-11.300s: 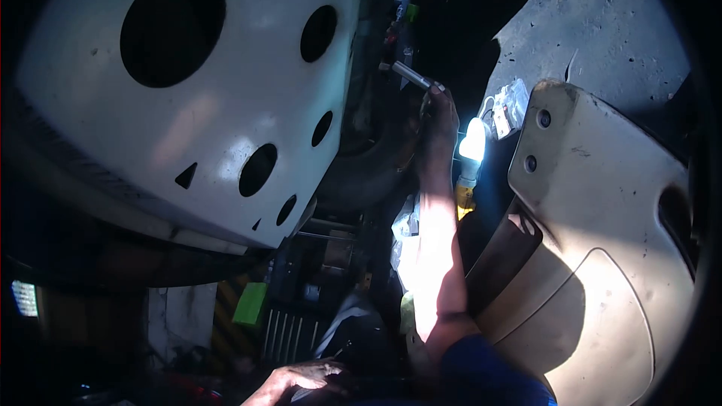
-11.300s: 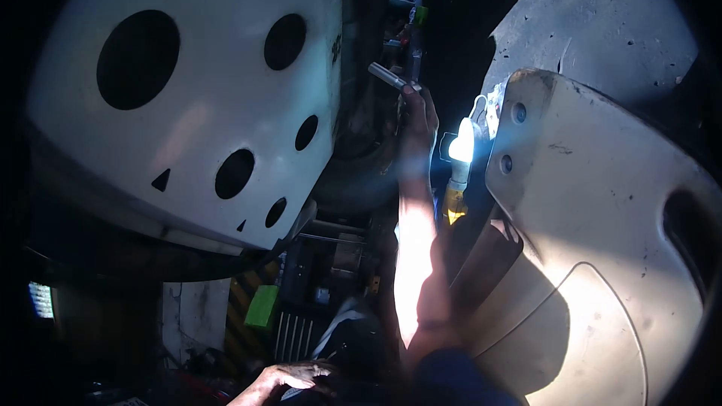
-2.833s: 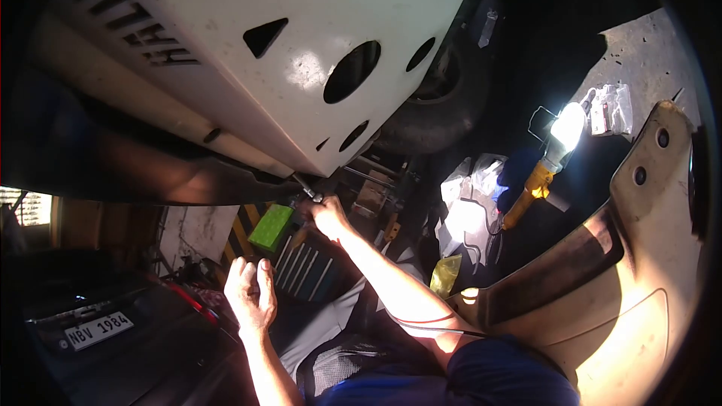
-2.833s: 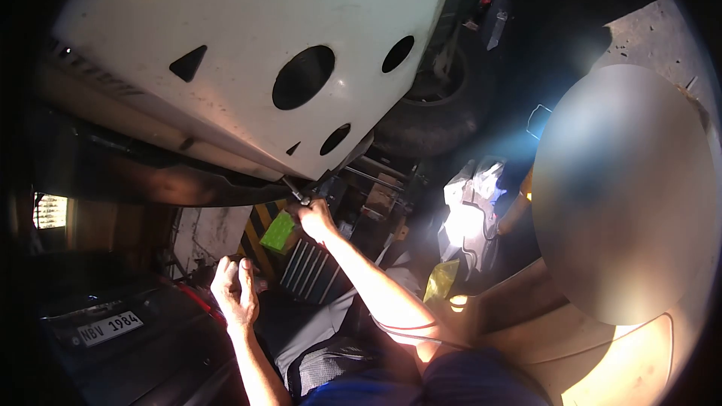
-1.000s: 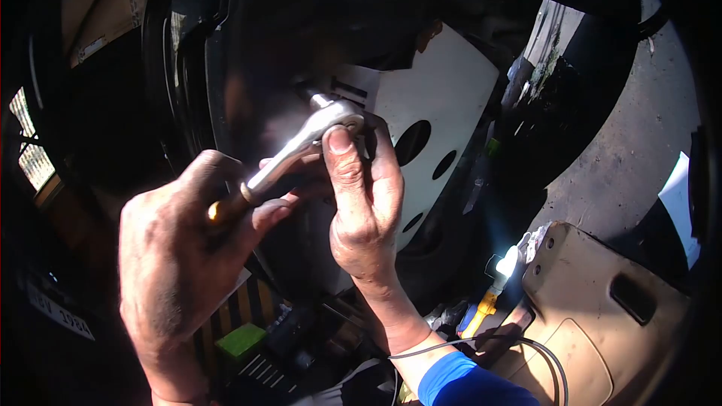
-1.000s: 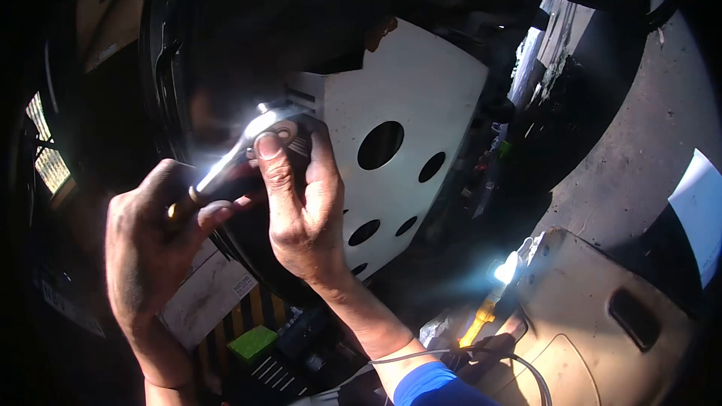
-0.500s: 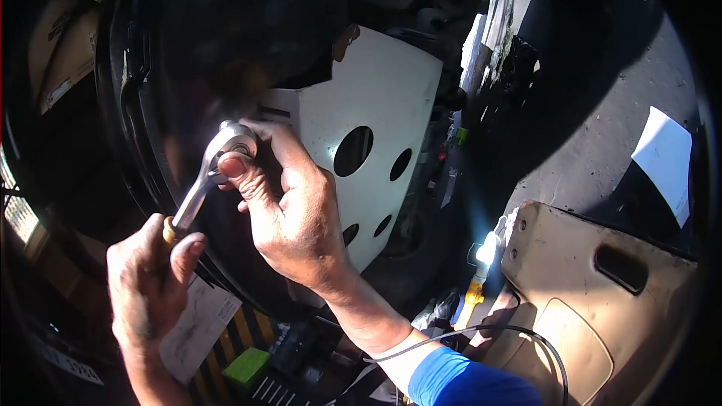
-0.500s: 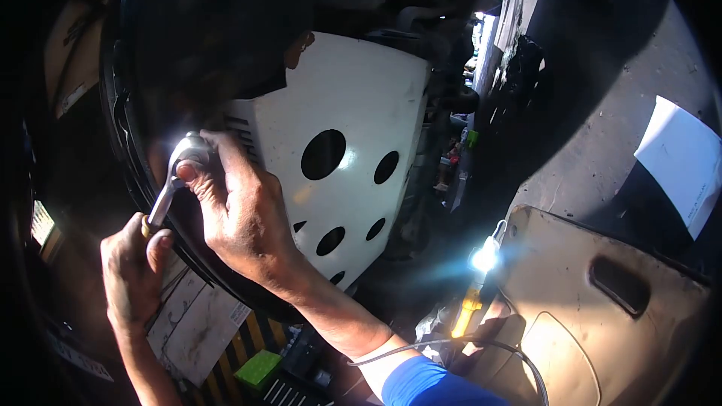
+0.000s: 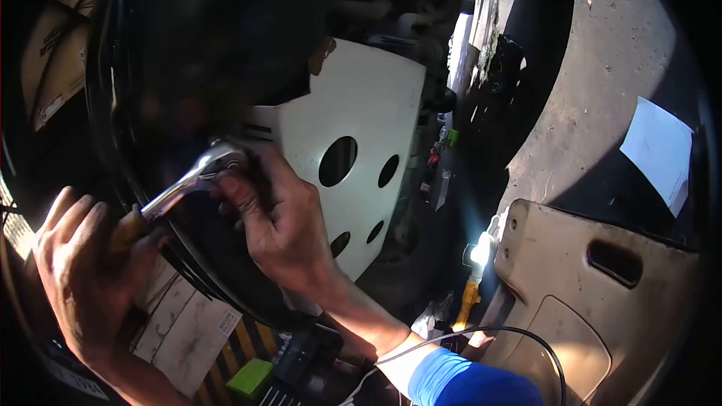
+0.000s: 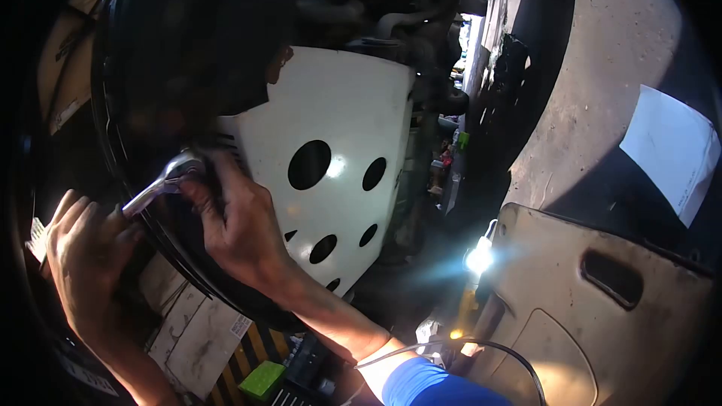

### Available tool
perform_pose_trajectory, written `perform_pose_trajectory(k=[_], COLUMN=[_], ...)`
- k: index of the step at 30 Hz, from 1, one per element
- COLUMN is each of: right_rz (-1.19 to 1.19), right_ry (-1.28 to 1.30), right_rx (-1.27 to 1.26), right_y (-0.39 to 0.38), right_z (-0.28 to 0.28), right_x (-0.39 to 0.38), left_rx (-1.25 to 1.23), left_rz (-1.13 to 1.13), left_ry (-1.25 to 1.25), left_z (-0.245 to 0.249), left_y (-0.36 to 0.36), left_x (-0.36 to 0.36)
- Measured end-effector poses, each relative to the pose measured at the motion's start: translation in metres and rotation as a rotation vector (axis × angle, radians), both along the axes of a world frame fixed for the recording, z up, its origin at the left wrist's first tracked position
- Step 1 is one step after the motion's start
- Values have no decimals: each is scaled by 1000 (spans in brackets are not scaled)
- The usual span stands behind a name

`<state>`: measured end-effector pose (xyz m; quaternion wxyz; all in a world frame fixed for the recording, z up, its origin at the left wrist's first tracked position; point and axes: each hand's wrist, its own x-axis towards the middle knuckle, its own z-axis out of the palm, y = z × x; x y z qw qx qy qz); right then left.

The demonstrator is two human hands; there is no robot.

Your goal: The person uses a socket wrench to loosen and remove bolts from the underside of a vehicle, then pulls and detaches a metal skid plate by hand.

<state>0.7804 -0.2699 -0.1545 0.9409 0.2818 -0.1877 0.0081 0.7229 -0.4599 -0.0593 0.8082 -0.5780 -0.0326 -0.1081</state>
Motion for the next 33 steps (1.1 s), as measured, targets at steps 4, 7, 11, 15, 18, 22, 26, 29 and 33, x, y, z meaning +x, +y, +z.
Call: perform_pose_trajectory(k=[4,7,11,15,18,22,26,29,33], right_rz=[43,181,166,15,-15,-377,-238,-61,-222], right_ry=[-56,-164,-201,-148,-89,145,58,-109,30], right_rx=[86,95,85,-29,63,37,141,255,183], right_y=[2,-8,-4,13,7,17,2,-3,5], right_z=[1,-6,-10,-15,-19,-1,11,5,5], right_x=[2,5,7,21,29,17,4,5,10], left_rx=[-11,-50,-201,-650,-808,-365,41,24,-22], left_rz=[-44,-102,-82,-374,-401,-331,-306,-244,-242], left_ry=[24,-19,-91,-206,-314,-88,42,32,13], left_z=[3,3,4,-43,-51,9,33,35,23], left_y=[8,15,41,175,183,109,54,55,61], left_x=[-9,-13,-48,-80,-75,-79,-29,-17,-36])
